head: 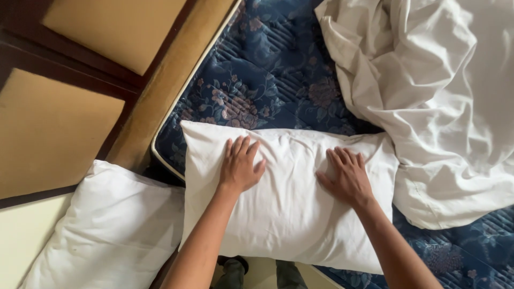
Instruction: The person arranges two white pillows against the headboard of a bed. They then gather a white sheet from the mattress, fold it into a bundle, and carry it out of the room. The person returns to the bed and begins to spread a white sheet over the mattress.
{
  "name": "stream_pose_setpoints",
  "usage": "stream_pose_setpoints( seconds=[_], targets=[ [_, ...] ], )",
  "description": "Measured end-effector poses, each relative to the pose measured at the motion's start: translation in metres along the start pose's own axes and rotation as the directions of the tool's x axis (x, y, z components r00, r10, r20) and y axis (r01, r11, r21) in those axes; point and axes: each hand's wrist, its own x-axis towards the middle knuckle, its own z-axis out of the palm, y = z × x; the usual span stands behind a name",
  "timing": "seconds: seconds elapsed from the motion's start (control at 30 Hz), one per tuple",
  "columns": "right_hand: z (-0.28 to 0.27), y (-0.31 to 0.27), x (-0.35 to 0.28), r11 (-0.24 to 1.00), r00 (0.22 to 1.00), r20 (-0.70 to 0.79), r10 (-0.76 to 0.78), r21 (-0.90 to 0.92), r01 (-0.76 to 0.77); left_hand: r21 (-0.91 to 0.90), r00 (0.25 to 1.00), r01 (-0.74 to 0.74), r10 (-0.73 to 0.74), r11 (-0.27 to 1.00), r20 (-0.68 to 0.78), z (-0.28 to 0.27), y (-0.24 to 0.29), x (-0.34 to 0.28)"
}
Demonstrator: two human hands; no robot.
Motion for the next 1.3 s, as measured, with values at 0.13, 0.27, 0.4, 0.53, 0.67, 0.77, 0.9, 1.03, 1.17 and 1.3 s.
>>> stream_pose_setpoints(
  seconds=[0.13,0.27,0.4,0.53,0.67,0.77,0.9,1.03,1.17,1.3],
  targets=[
    [0.01,0.006,0.012,0.999,0.999,0.002,-0.043,0.02,0.043,0.037,0.999,0.044,-0.044,0.998,0.012,0.006,-0.005,0.013],
    [0.011,0.007,0.011,0.999,0.999,0.002,-0.039,0.006,0.039,0.021,0.997,0.06,-0.06,0.998,0.038,-0.001,0.003,0.017],
    [-0.005,-0.007,0.008,0.999,0.998,0.05,0.036,-0.004,-0.036,0.053,0.993,0.074,-0.079,0.996,0.092,-0.006,0.004,0.015],
    [-0.008,-0.008,0.0,0.999,1.0,0.014,0.023,-0.045,-0.022,0.041,0.999,0.041,-0.042,0.998,0.032,-0.016,0.011,0.01],
    [-0.01,-0.011,-0.013,0.995,0.999,-0.025,0.02,-0.093,-0.022,0.027,0.999,0.001,0.0,1.0,-0.039,-0.023,0.016,-0.002],
    [-0.007,-0.015,-0.028,0.994,0.994,-0.107,0.009,-0.108,-0.02,0.044,0.995,-0.016,0.02,0.999,-0.094,-0.025,0.019,-0.014],
    [-0.016,-0.025,-0.045,0.99,0.954,-0.294,-0.061,-0.14,0.021,0.078,0.994,-0.011,0.019,0.997,-0.107,-0.034,0.025,-0.031],
    [-0.034,-0.039,-0.06,0.988,0.985,-0.171,0.012,-0.15,-0.038,0.1,0.991,-0.016,0.03,0.995,-0.131,-0.042,0.029,-0.051],
    [-0.045,-0.055,-0.08,0.98,0.982,-0.187,0.018,-0.192,-0.055,0.105,0.991,-0.023,0.037,0.994,-0.132,-0.046,0.027,-0.071],
    [-0.038,-0.062,-0.095,0.974,0.966,-0.257,-0.017,-0.223,-0.042,0.145,0.997,0.006,-0.016,0.989,0.07,-0.072,0.033,-0.084]
  ],
)
